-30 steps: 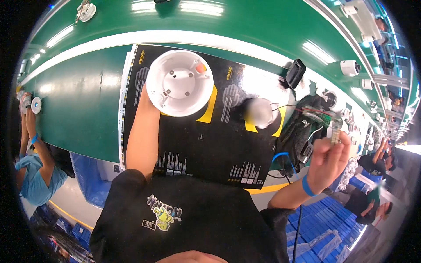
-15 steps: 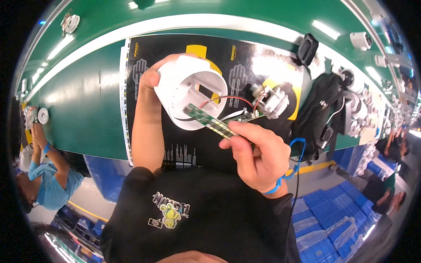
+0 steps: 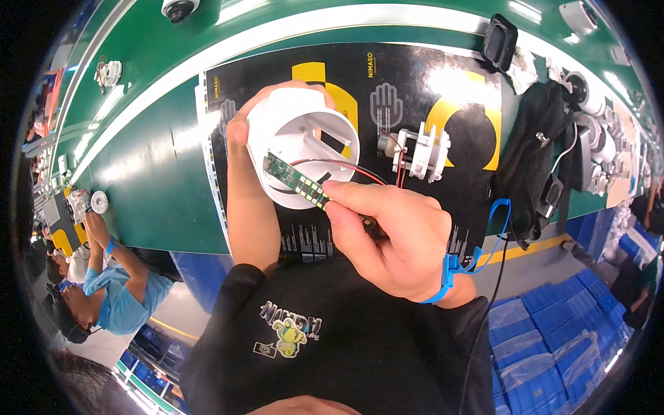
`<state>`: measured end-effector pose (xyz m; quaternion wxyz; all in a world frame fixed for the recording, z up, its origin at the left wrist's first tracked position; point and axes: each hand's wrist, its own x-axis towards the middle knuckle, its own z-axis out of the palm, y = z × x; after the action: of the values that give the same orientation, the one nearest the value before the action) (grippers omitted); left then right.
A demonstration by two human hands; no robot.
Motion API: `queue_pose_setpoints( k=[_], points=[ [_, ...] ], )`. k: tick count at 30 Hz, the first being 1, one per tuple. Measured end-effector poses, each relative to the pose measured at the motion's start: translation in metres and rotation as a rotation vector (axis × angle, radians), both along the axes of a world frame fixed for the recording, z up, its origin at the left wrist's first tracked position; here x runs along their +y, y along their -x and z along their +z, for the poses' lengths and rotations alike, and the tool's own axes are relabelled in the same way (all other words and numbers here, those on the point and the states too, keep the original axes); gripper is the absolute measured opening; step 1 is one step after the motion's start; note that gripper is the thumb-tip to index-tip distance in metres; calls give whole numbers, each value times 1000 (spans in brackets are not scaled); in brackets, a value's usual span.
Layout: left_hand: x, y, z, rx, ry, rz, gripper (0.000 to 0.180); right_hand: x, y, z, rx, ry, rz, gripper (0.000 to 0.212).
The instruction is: Assemble electronic components into a plastic housing on a factory production line.
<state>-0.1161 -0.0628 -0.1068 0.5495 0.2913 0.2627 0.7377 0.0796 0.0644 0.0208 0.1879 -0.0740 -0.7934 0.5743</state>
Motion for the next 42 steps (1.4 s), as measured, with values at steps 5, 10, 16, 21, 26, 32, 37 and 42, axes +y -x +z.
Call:
queue_pose_setpoints(
  k=[5,10,16,21,26,32,37,42],
  points=[
    [0,0,3,18,9,49,96,0,3,9,28,-224,42,24],
    [-2,5,-18,-61,-109,39,91,-1,7,13,107,-294,29,22],
    [3,5,-12,6,-41,141,91,8,10,17,110,-314,107,27],
    [2,6,-16,-1,-62,116,92,9,12,28,25,-315,79,24],
    [4,4,-11,-22,-60,117,90,7,9,32,-17,-322,103,24],
    [12,-4,2,183,104,184,86,10,23,27,-165,-383,171,18],
    [5,4,-7,70,58,117,91,30,34,10,-233,181,420,25],
    [4,4,2,133,185,148,89,42,49,0,-338,-248,78,55]
  ],
)
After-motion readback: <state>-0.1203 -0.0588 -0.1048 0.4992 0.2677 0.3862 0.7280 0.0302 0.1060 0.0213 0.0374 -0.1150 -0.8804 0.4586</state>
